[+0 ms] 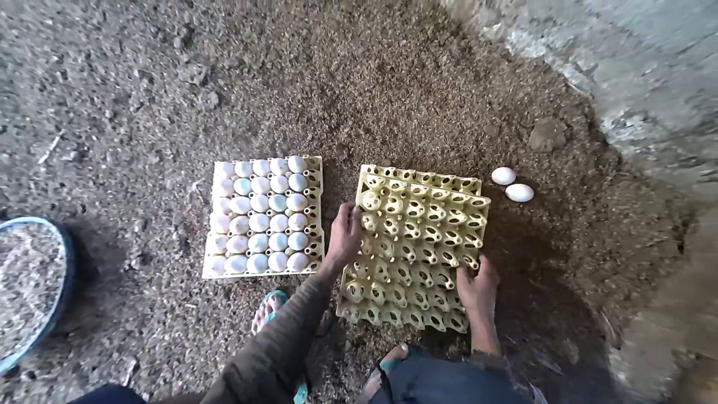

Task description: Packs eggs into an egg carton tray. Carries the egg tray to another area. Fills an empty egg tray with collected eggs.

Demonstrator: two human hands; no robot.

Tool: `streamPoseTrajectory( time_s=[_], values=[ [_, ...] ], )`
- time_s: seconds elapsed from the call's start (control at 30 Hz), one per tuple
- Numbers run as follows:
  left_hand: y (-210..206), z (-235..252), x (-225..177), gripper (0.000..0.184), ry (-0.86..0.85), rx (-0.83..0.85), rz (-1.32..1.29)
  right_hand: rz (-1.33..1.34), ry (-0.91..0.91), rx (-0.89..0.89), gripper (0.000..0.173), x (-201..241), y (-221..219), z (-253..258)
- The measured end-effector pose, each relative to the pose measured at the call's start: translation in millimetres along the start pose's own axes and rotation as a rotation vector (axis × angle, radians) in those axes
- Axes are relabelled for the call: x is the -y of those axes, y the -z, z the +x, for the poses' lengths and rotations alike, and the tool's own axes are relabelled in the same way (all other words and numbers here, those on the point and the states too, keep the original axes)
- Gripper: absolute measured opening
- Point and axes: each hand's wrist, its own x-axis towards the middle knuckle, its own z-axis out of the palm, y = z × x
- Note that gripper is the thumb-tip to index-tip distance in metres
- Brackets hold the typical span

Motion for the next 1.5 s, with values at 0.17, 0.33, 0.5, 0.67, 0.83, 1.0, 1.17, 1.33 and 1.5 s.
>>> streamPoseTrajectory(
  time_s=[0.17, 0.33, 0.5, 0.67, 0.83, 1.0, 1.17, 1.33, 1.5],
  values=[
    [4.3, -29.7, -2.3, 0.033, -0.16, -0.1, -0.132, 0.03, 0.097, -0.11, 0.057, -4.4, 6.3, -20.4],
    [11.7, -23.0, -18.1, 0.033, -0.151, -0.104, -0.181, 0.04, 0.187, -0.214, 0.058, 22.4, 35.9, -19.9],
    [15.3, 11.1, -33.9, 0.042, -0.004, -0.069, -0.118, 0.025, 0.162, -0.139, 0.065, 46.1, 46.9, 4.0],
    [17.7, 31.8, -21.8, 0.061, 0.244, 0.083, 0.124, -0.096, -0.018, 0.094, 0.074, 24.5, 16.0, 36.2],
    [0.9, 24.2, -7.8, 0.054, 0.299, 0.167, 0.189, -0.036, -0.033, 0.061, 0.062, 21.8, -2.6, 24.0],
    [-3.9, 22.4, -12.1, 0.062, 0.378, 0.171, 0.169, -0.016, -0.137, 0.05, 0.068, 38.4, 14.6, 9.3],
    [28.2, -32.2, -18.7, 0.049, 0.216, -0.056, -0.235, -0.024, 0.231, 0.031, 0.072, 97.3, 64.3, 20.8],
    [54.4, -76.4, 10.7, 0.05, 0.277, -0.682, -0.469, -0.116, 0.781, 0.26, 0.06, 261.0, 26.2, 51.1],
    [91.1, -82.5, 48.3, 0.053, 0.485, -1.0, -0.507, -0.302, 1.012, 0.582, 0.06, 407.0, -106.9, 36.6]
  ],
)
